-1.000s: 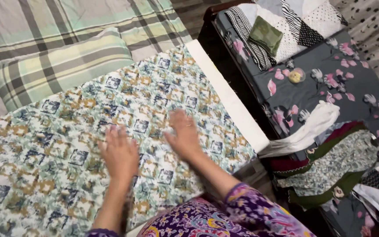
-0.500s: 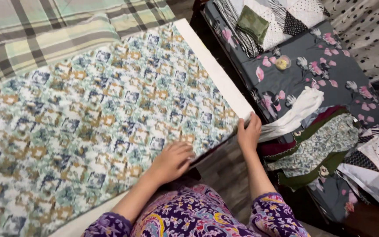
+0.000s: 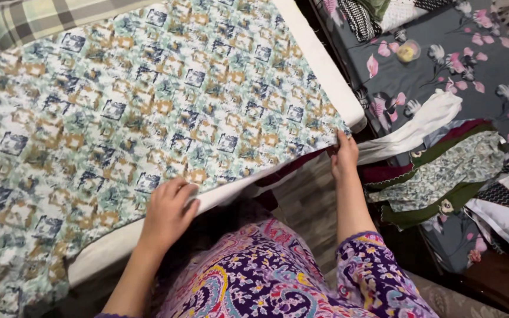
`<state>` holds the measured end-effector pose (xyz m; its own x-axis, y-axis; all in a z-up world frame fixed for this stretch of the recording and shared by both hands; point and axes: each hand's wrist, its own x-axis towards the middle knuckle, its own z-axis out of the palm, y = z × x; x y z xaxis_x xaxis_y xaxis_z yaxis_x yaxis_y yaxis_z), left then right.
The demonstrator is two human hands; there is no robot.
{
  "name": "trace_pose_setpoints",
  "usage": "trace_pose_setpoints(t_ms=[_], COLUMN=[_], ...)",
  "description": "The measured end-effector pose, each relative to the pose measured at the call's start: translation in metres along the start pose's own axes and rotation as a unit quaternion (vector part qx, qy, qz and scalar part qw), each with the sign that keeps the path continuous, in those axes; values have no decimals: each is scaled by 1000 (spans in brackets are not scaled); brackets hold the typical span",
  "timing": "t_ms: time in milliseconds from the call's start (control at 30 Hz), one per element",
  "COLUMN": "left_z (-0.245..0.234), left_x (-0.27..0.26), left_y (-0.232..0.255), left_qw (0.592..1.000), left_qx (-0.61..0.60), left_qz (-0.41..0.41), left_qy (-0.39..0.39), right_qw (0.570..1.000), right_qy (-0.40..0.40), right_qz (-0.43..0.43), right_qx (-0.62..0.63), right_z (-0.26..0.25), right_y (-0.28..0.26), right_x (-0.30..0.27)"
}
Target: The person picks up clothing items from a bed, smooths them out on a white surface, and folds them into flat rectangular shapes.
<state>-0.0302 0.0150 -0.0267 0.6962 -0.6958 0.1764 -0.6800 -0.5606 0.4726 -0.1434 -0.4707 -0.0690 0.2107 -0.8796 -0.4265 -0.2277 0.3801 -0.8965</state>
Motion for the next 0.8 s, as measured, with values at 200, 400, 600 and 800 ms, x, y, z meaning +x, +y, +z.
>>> trace_pose_setpoints(t_ms=[200,400,600,800], left_z=[-33,-69,-61,-86], left_x=[-37,-71,-90,-72], left_y=[-20,-7,-10,11], left_qw=[994,931,881,876], left_qx=[104,279,295,274], left_qz=[-3,-232,-370,-397], left_qy=[22,-36,3,9], right_qw=[998,912,853,755], right_qy=[3,-185,-239,-229], right_qz=[-65,-280,-280,-437], right_qx=[5,-234,-370,-432], right_z=[-7,-27,-34,-27], right_y=[-8,-55,-92,-108], right_x=[25,3,-18,3])
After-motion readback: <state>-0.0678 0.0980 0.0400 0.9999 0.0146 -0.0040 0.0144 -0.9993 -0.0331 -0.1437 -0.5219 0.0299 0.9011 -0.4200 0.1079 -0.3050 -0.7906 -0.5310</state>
